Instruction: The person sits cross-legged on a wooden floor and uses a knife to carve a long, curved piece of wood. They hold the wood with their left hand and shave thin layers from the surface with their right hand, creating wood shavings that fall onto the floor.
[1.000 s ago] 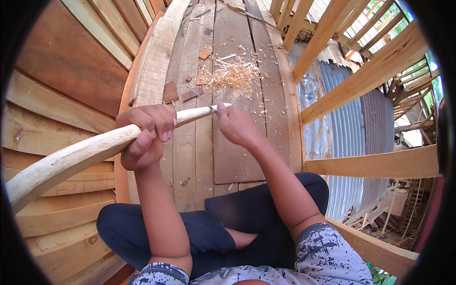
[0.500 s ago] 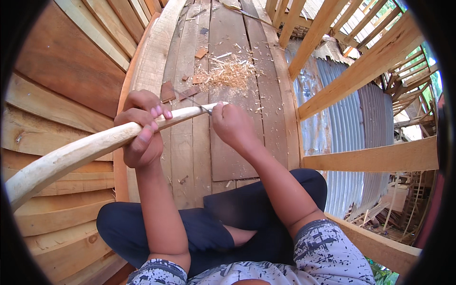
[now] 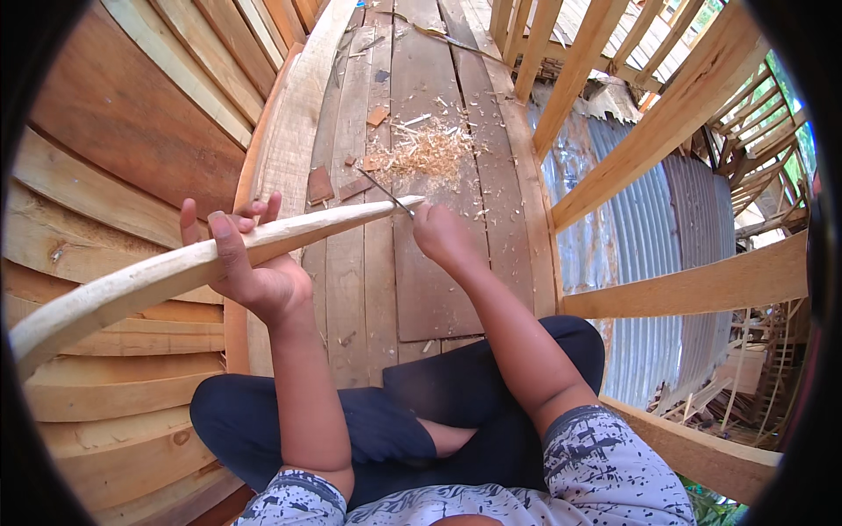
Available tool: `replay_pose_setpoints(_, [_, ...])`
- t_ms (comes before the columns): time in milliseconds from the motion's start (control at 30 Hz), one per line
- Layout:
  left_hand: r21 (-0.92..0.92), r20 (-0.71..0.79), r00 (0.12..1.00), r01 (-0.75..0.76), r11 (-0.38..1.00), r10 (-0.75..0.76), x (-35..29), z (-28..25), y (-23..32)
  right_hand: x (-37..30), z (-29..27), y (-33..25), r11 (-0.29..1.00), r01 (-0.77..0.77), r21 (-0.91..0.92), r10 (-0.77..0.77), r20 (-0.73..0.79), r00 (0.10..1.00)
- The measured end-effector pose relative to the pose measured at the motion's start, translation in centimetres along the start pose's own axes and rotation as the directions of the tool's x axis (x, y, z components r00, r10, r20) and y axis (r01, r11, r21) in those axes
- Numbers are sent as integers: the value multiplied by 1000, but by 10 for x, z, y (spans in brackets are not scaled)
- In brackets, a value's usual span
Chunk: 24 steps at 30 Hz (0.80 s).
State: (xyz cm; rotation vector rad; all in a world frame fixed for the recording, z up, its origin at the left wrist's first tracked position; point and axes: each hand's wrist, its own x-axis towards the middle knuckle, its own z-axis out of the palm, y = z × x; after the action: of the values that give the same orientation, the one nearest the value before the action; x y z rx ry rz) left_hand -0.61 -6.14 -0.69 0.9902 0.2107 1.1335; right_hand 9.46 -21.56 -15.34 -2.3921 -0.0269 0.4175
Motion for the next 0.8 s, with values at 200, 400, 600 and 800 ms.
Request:
replay_pose_setpoints(200, [45, 254, 967, -48, 998, 35, -10, -2, -15, -34, -9, -40, 962, 191, 195, -204, 48, 978])
replay_pose_setpoints(400, [-75, 493, 869, 9, 997, 29, -20, 10, -23, 2, 8, 10, 992, 35, 125, -13, -169, 986])
replay_pose_setpoints(600, [-73, 484, 874, 3, 997, 32, -15, 4, -19, -50, -29, -51, 963, 202, 178, -195, -56, 979])
replay_pose_setpoints(800, [-65, 454, 891, 43, 997, -9, -10, 12, -23, -1, 15, -4, 982, 41, 184, 2, -226, 974])
